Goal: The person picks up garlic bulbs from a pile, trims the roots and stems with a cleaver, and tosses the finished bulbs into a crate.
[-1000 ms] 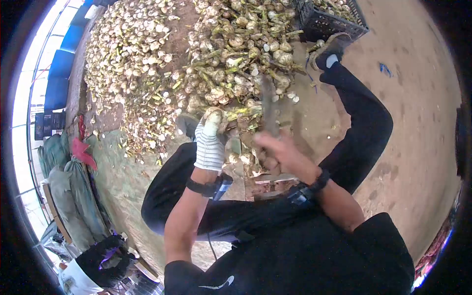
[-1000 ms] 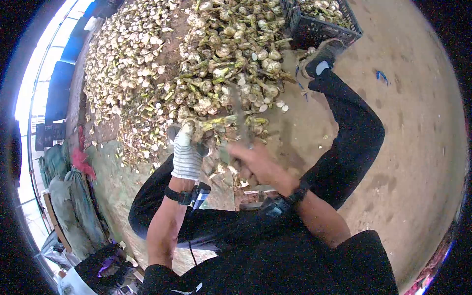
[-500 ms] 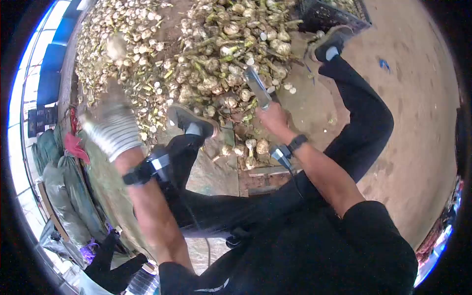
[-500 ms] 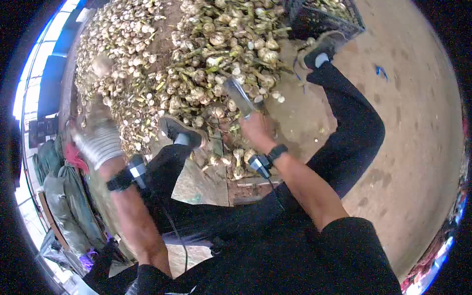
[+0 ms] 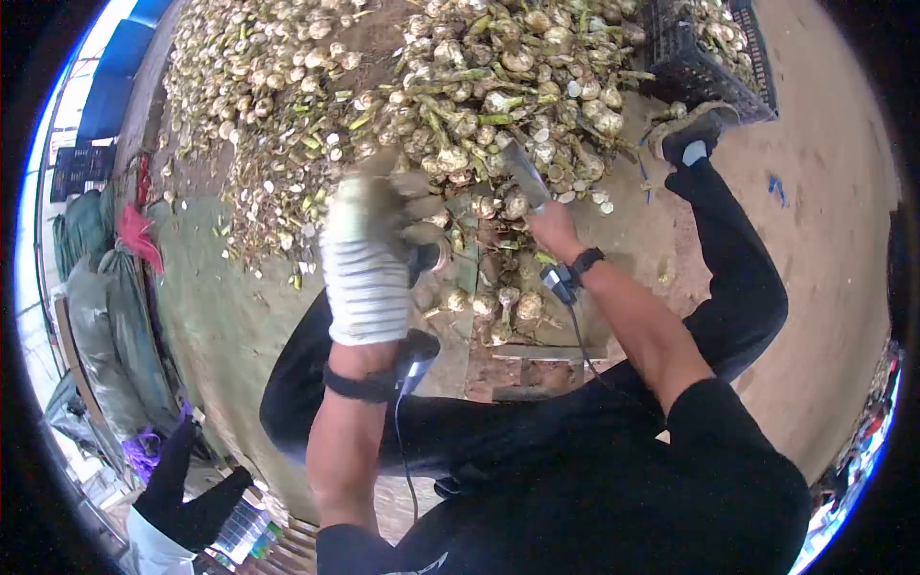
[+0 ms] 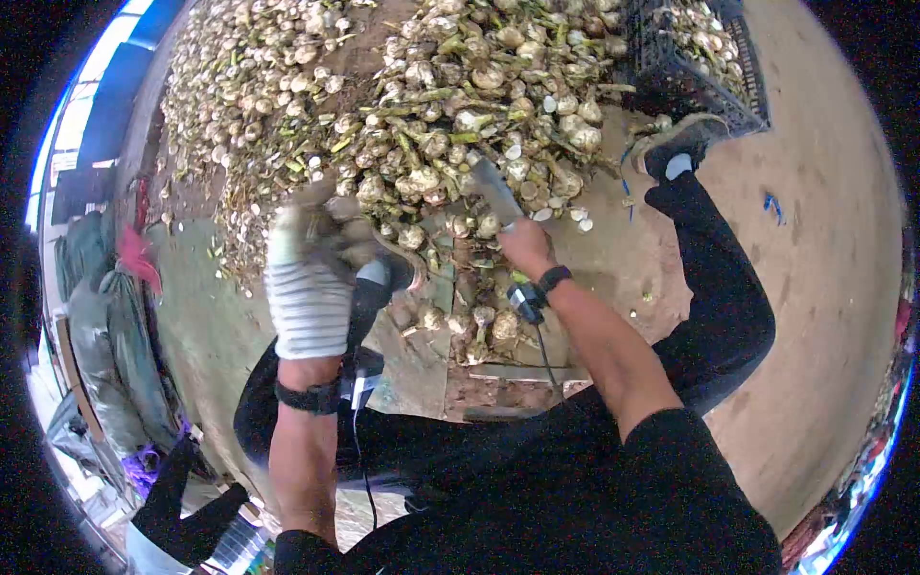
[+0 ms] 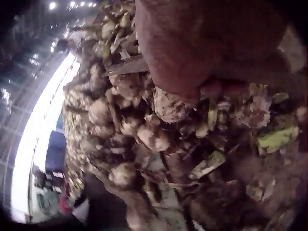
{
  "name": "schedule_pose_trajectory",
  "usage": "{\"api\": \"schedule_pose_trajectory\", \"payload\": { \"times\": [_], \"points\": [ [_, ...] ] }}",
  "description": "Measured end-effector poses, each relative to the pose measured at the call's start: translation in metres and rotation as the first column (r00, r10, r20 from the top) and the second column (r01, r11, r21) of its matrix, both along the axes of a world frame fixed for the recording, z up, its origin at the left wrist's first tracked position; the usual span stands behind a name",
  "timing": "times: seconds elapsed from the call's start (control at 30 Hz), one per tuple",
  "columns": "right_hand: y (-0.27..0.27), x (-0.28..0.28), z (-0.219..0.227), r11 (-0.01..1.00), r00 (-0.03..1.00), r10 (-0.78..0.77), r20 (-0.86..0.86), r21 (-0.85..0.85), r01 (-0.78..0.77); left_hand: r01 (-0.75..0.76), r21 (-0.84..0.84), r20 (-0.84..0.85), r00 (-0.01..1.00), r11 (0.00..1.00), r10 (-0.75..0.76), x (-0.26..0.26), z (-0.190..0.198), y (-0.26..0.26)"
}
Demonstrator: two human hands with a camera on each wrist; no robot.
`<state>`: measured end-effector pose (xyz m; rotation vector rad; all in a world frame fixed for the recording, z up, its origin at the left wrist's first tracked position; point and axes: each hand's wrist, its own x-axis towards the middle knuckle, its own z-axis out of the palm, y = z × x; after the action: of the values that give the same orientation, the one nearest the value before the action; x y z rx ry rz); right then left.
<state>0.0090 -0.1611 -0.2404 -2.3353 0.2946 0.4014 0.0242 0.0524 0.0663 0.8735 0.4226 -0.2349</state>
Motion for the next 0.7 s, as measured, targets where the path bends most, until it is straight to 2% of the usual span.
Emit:
{"api": "schedule_pose_trajectory", "payload": {
  "times": [0.03, 0.07, 0.1, 0.13, 0.17, 0.2, 0.27, 0.3, 0.33, 0.37, 0.4, 0.43, 0.47, 0.5, 0.53, 0.6, 0.63, 0.67, 0.7],
  "points": [
    [-0.002, -0.002, 0.003, 0.981, 0.990, -0.118, -0.079, 0.143, 0.128, 0.034, 0.260, -0.027, 0.999, 0.965, -0.028, -0.005, -0.001, -0.011],
    [-0.003, -0.003, 0.014, 0.983, 0.992, -0.108, -0.064, 0.140, 0.116, 0.078, 0.202, -0.055, 0.996, 0.976, -0.068, -0.008, -0.008, -0.016],
    [-0.002, -0.003, 0.033, 0.869, 0.958, -0.226, -0.176, 0.409, 0.280, 0.145, 0.322, 0.000, 0.988, 0.936, -0.153, -0.008, -0.020, -0.019],
    [-0.001, -0.003, 0.054, 0.656, 0.903, -0.295, -0.312, 0.621, 0.428, 0.171, 0.406, 0.005, 0.982, 0.898, -0.189, -0.015, -0.028, -0.027],
    [0.006, -0.004, 0.088, 0.689, 0.926, -0.332, -0.178, 0.625, 0.367, 0.140, 0.510, 0.106, 0.969, 0.849, -0.224, -0.014, -0.069, -0.031],
    [0.010, -0.005, 0.117, 0.692, 0.932, -0.327, -0.155, 0.632, 0.349, 0.167, 0.650, 0.096, 0.950, 0.741, -0.298, -0.017, -0.077, -0.037],
    [0.018, -0.011, 0.162, 0.502, 0.888, -0.392, -0.242, 0.752, 0.427, 0.256, 0.714, 0.038, 0.915, 0.651, -0.401, -0.020, -0.093, -0.042],
    [0.020, -0.017, 0.179, 0.494, 0.888, -0.402, -0.226, 0.762, 0.418, 0.239, 0.700, 0.068, 0.916, 0.673, -0.396, -0.021, -0.103, -0.047],
    [0.023, -0.026, 0.194, 0.494, 0.889, -0.406, -0.210, 0.769, 0.407, 0.227, 0.683, 0.094, 0.915, 0.694, -0.392, -0.026, -0.112, -0.049],
    [0.027, -0.034, 0.219, 0.593, 0.909, -0.373, -0.185, 0.706, 0.387, 0.312, 0.559, 0.105, 0.893, 0.768, -0.438, -0.033, -0.072, -0.055],
    [0.028, -0.043, 0.242, 0.684, 0.925, -0.342, -0.167, 0.631, 0.366, 0.314, 0.559, 0.117, 0.886, 0.767, -0.448, -0.037, -0.065, -0.057],
    [0.026, -0.050, 0.262, 0.770, 0.958, -0.276, -0.071, 0.580, 0.265, 0.281, 0.525, 0.207, 0.873, 0.804, -0.441, -0.040, -0.061, -0.058],
    [0.021, -0.056, 0.263, 0.769, 0.955, -0.291, -0.060, 0.579, 0.271, 0.252, 0.485, 0.295, 0.854, 0.837, -0.428, -0.043, -0.052, -0.059],
    [0.014, -0.061, 0.261, 0.827, 0.970, -0.231, 0.080, 0.541, 0.152, 0.245, 0.416, 0.306, 0.869, 0.876, -0.389, -0.046, -0.044, -0.060],
    [0.007, -0.065, 0.260, 0.875, 0.965, -0.156, 0.212, 0.484, 0.035, 0.267, 0.406, 0.340, 0.844, 0.874, -0.415, -0.048, -0.035, -0.056],
    [-0.005, -0.074, 0.268, 0.898, 0.969, -0.125, 0.211, 0.439, 0.020, 0.216, 0.396, 0.405, 0.831, 0.892, -0.381, -0.052, -0.034, -0.055],
    [-0.009, -0.080, 0.273, 0.929, 0.958, -0.034, 0.285, 0.364, -0.075, 0.224, 0.395, 0.409, 0.826, 0.891, -0.389, -0.053, -0.033, -0.052],
    [-0.012, -0.083, 0.277, 0.946, 0.936, 0.063, 0.346, 0.278, -0.167, 0.221, 0.531, 0.405, 0.782, 0.818, -0.474, -0.055, -0.027, -0.049],
    [-0.014, -0.086, 0.281, 0.949, 0.938, 0.053, 0.343, 0.275, -0.154, 0.207, 0.653, 0.386, 0.737, 0.728, -0.555, -0.057, -0.024, -0.046]
  ]
}}
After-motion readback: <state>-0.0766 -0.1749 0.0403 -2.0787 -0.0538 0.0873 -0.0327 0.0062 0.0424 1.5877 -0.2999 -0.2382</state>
